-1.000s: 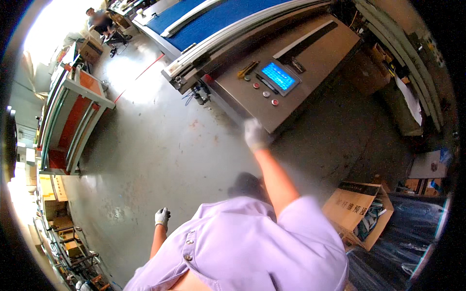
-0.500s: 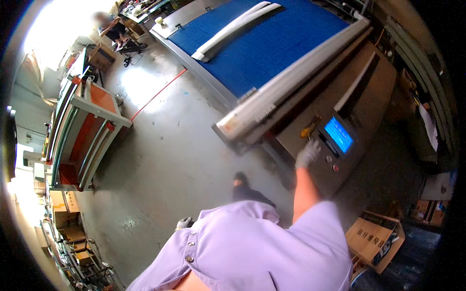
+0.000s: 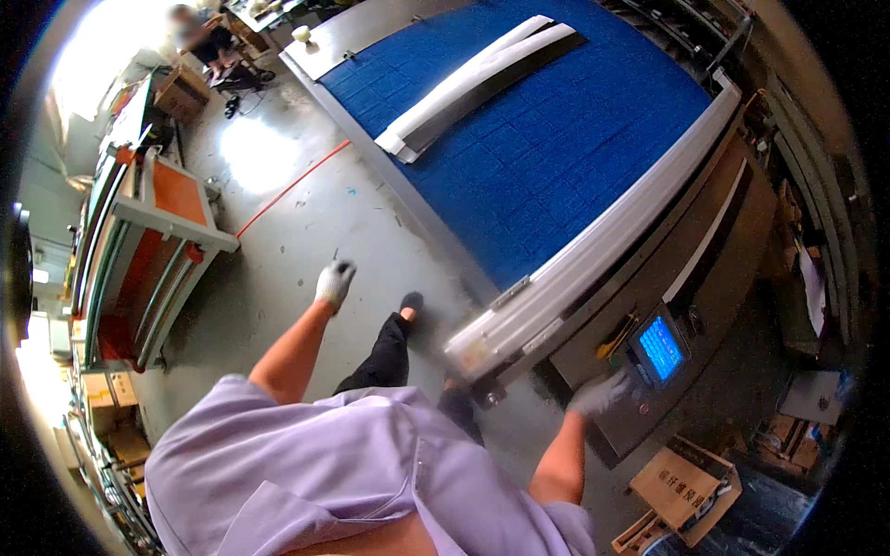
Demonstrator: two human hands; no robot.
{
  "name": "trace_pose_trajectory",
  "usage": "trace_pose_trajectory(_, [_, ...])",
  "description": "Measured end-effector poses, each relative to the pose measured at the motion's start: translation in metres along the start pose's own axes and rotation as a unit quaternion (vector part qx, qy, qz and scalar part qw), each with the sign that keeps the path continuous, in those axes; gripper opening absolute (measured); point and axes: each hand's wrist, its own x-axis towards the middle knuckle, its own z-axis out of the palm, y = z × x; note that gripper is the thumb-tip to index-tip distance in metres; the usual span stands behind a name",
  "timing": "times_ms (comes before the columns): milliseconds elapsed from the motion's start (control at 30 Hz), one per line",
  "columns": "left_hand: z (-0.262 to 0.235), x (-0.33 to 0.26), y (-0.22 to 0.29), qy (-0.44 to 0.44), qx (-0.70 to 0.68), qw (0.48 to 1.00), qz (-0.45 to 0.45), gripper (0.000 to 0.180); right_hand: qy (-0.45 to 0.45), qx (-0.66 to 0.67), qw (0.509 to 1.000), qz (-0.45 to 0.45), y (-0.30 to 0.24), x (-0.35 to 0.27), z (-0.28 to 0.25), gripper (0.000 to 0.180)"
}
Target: The person picks up long white plastic sheets from a table, carries them to a machine, and feeds them through a processing unit. They operate the machine's touchscreen and buttons, then remove the processed sheets and place them into a cardboard box. This cycle repeats for multiple sheets.
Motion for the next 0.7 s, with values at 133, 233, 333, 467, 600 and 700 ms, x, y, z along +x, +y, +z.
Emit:
trace_pose_trajectory(133, [0.002, 0.173, 0.099, 0.017, -0.051, 0.997, 0.047, 0.030, -0.047, -0.021, 0.999, -0.008, 0.012, 0.010, 0.014, 0.047])
trace_pose_trajectory(233, [0.013, 0.274, 0.130, 0.063, 0.003, 0.996, 0.069, 0.035, -0.124, 0.007, 0.992, 0.008, 0.025, 0.024, 0.009, 0.039])
trace_pose_trajectory(333, [0.028, 0.335, 0.158, 0.031, 0.051, 0.998, 0.031, 0.051, -0.214, 0.104, 0.966, 0.103, 0.033, 0.043, -0.017, 0.032])
trace_pose_trajectory(467, [0.030, 0.355, 0.169, -0.001, 0.133, 0.991, 0.027, 0.053, -0.228, 0.217, 0.930, 0.189, -0.015, 0.062, -0.078, 0.034])
trace_pose_trajectory(600, [0.031, 0.361, 0.166, 0.039, 0.171, 0.981, 0.079, 0.060, -0.170, 0.259, 0.944, 0.114, -0.055, 0.069, -0.131, 0.039])
trace_pose_trajectory(700, [0.028, 0.362, 0.172, 0.012, 0.173, 0.980, 0.098, 0.046, -0.186, 0.346, 0.900, 0.190, -0.092, 0.087, -0.169, 0.041])
